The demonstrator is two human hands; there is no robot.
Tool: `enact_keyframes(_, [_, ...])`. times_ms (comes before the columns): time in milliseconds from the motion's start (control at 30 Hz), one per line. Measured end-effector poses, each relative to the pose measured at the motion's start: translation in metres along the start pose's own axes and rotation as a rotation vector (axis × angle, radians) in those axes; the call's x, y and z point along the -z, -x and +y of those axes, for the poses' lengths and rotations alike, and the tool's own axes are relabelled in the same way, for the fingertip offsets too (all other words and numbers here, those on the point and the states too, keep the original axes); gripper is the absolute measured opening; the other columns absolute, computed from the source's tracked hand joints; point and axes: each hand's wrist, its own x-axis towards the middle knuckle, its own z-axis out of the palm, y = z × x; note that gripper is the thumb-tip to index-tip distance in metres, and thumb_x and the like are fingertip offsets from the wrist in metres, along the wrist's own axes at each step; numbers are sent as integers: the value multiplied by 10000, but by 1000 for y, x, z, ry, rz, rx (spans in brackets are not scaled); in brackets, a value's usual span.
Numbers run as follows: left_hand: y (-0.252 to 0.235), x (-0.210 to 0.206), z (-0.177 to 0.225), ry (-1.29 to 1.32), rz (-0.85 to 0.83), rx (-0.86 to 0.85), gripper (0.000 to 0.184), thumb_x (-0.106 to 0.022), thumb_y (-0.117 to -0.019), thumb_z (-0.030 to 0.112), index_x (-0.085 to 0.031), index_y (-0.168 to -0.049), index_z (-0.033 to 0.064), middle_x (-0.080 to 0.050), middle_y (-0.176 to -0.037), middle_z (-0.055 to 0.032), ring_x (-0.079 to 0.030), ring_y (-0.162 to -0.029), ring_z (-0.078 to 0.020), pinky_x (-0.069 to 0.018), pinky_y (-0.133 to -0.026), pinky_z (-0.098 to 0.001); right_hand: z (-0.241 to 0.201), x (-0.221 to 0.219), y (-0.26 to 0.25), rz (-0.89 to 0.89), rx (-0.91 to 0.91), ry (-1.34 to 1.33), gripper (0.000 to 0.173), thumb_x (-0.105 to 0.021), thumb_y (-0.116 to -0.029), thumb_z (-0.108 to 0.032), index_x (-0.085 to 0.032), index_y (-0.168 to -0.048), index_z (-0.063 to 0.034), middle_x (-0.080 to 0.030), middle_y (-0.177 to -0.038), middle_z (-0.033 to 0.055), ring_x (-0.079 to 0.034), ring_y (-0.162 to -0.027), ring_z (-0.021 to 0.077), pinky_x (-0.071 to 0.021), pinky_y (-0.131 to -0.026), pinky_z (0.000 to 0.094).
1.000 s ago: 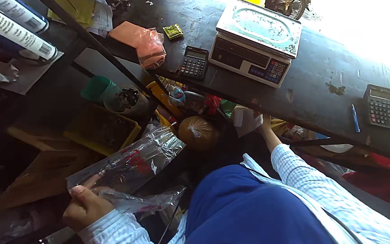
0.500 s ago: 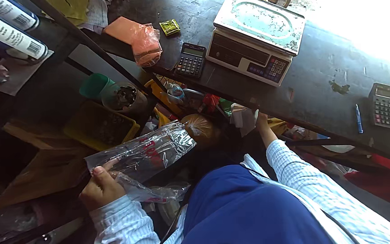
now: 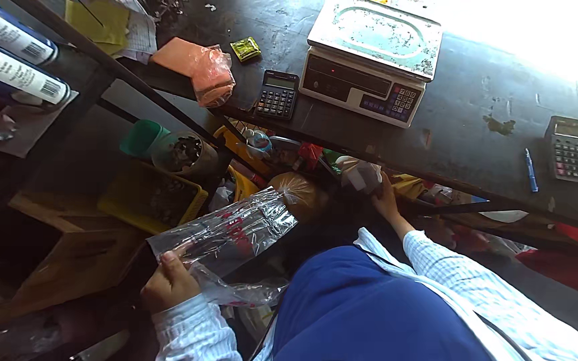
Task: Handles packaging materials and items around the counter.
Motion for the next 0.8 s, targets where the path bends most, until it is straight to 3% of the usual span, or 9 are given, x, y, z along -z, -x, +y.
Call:
enact_keyframes(67, [1, -2, 0, -25, -31, 13, 553, -319, -1111, 253, -659, -1121, -184, -689, -1081, -355, -709, -1012, -335, -507, -969, -430, -3, -4, -1, 76, -30, -84, 667, -701, -915, -185, -457, -1465, 101, -440, -1529, 300, -425, -1445, 376, -347, -1207, 447])
enact_keyframes(133, [-1, -2, 2, -51, -38, 35, 552, -330, -1112, 264, -655, -1116, -181, -686, -1036, -351, -704, -937, -327, -520, -921, -445, -9, -7, -18, 223, -139, -310, 299, -619, -1004, -158, -692, -1157, 88, -679, -1204, 209, -644, -1138, 231, -518, -994, 368])
enact_keyframes(167, [-3, -1, 4, -50, -39, 32, 546, -335, -1112, 258, -649, -1120, -188, -685, -1028, -356, -705, -918, -329, -524, -912, -445, -13, -7, -30, 266, -224, -414, 279, -579, -1037, -174, -701, -1046, 76, -706, -990, 148, -670, -917, 153, -555, -835, 326])
enact_keyframes(200, [-5, -1, 4, -47, -38, 14, 541, -336, -1110, 253, -649, -1120, -189, -688, -1009, -352, -707, -880, -317, -535, -887, -437, -17, -1, -40, 249, -322, -486, 318, -556, -1059, -209, -680, -1072, 83, -693, -967, 164, -660, -884, 173, -550, -820, 354])
enact_keyframes(267, [-5, -2, 3, -51, -40, -14, 546, -331, -1110, 262, -659, -1102, -175, -694, -959, -325, -698, -809, -274, -543, -835, -417, -21, 13, -57, 143, -450, -535, 395, -536, -1073, -255, -607, -1286, 70, -656, -1221, 247, -638, -1129, 280, -519, -992, 440])
enact_keyframes(433, [2, -1, 9, -91, -58, -18, 544, -351, -1107, 254, -657, -1046, -192, -687, -931, -339, -694, -817, -309, -532, -843, -448, -7, 21, -76, -36, -481, -358, 438, -416, -1108, -217, -462, -1474, 21, -521, -1458, 240, -522, -1335, 316, -447, -1100, 483])
enact_keyframes(533, [5, 2, 10, -94, -64, 7, 551, -339, -1108, 261, -664, -1072, -183, -695, -922, -325, -695, -787, -291, -535, -829, -439, -21, 18, -88, -28, -602, 89, 453, -509, -1072, -199, -504, -1458, 37, -476, -1514, 276, -404, -1457, 399, -307, -1197, 549])
enact_keyframes(700, [12, 6, 6, -73, -60, 87, 544, -326, -1114, 264, -674, -1087, -153, -700, -885, -286, -668, -725, -247, -534, -790, -424, -44, -10, -25, 328, -383, -126, 389, -473, -1073, -228, -637, -1224, 91, -663, -1198, 278, -632, -1171, 358, -485, -1043, 475])
enact_keyframes(800, [13, 4, 1, -74, -117, 83, 549, -324, -1113, 270, -668, -1095, -158, -695, -890, -296, -669, -727, -261, -534, -787, -443, -35, -36, -24, 71, -189, -236, 452, -546, -1015, -183, -557, -1378, 85, -518, -1449, 296, -431, -1418, 404, -310, -1215, 478])
